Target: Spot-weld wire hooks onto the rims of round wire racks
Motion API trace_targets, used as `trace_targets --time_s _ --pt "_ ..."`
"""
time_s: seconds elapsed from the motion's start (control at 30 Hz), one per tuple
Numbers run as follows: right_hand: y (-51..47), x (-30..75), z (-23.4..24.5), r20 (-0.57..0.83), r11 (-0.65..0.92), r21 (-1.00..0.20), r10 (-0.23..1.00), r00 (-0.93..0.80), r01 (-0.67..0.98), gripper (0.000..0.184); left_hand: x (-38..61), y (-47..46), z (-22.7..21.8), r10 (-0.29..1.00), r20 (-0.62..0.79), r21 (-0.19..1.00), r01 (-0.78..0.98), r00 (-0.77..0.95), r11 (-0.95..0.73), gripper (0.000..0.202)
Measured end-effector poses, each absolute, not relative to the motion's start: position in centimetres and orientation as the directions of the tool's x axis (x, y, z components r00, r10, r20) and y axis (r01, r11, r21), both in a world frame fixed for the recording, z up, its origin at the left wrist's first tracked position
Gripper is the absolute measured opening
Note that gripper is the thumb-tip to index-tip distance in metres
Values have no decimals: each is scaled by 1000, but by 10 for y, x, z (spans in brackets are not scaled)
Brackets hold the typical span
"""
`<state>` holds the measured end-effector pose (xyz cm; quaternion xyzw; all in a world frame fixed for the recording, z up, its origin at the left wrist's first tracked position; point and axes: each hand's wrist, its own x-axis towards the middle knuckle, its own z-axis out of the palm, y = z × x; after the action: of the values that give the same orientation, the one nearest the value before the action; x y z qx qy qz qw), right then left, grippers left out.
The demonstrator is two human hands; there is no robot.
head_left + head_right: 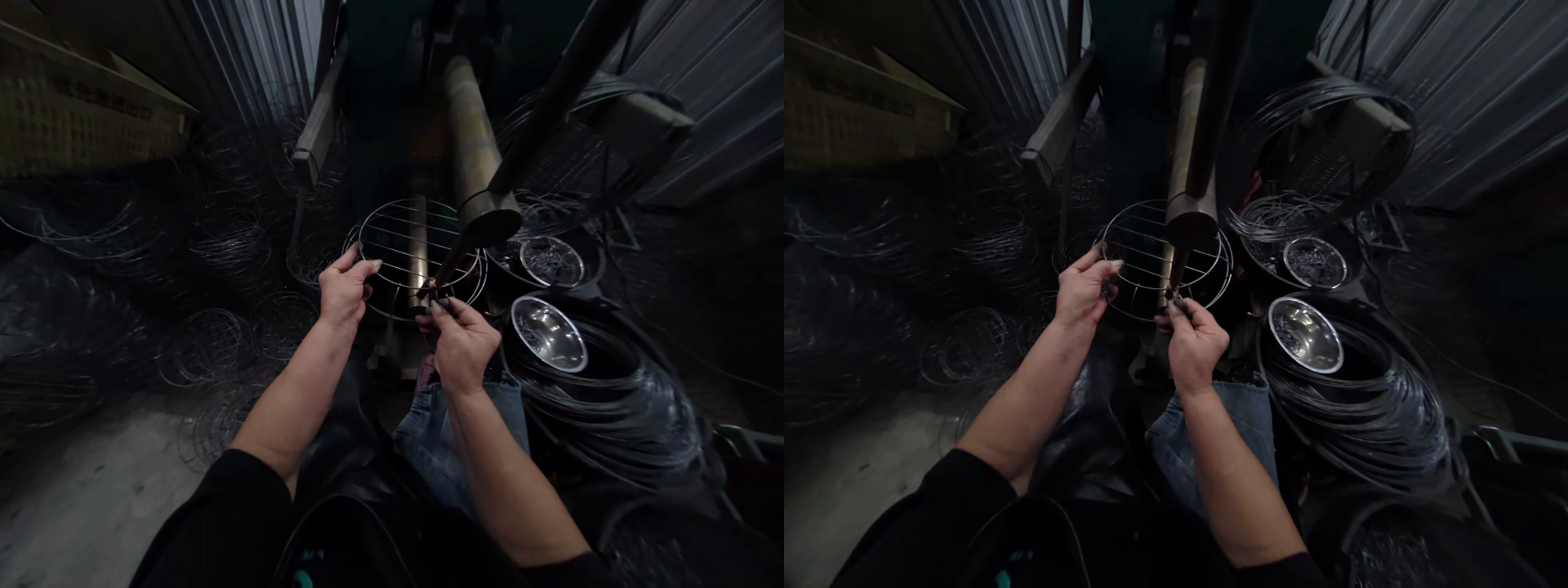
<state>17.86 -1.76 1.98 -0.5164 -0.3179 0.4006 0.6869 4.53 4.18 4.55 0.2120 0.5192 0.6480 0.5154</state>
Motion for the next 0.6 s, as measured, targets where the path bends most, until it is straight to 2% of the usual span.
trace_targets --time_s 0.27,0.4,0.5,0.6 --pt "-17 180 15 20 162 -949 887 462 -269 19 45 41 45 900 -245 891 -450 -360 63 52" --pt "-21 184 20 -36 133 -938 882 469 -321 25 43 40 44 920 -227 899 -431 -320 72 53" --pt "-33 195 24 -48 122 -938 880 472 -324 30 39 42 45 912 -249 906 -411 -326 101 59" --pt "-48 205 22 -40 81 -952 923 382 -295 37 36 47 48 874 -286 899 -425 -393 103 72"
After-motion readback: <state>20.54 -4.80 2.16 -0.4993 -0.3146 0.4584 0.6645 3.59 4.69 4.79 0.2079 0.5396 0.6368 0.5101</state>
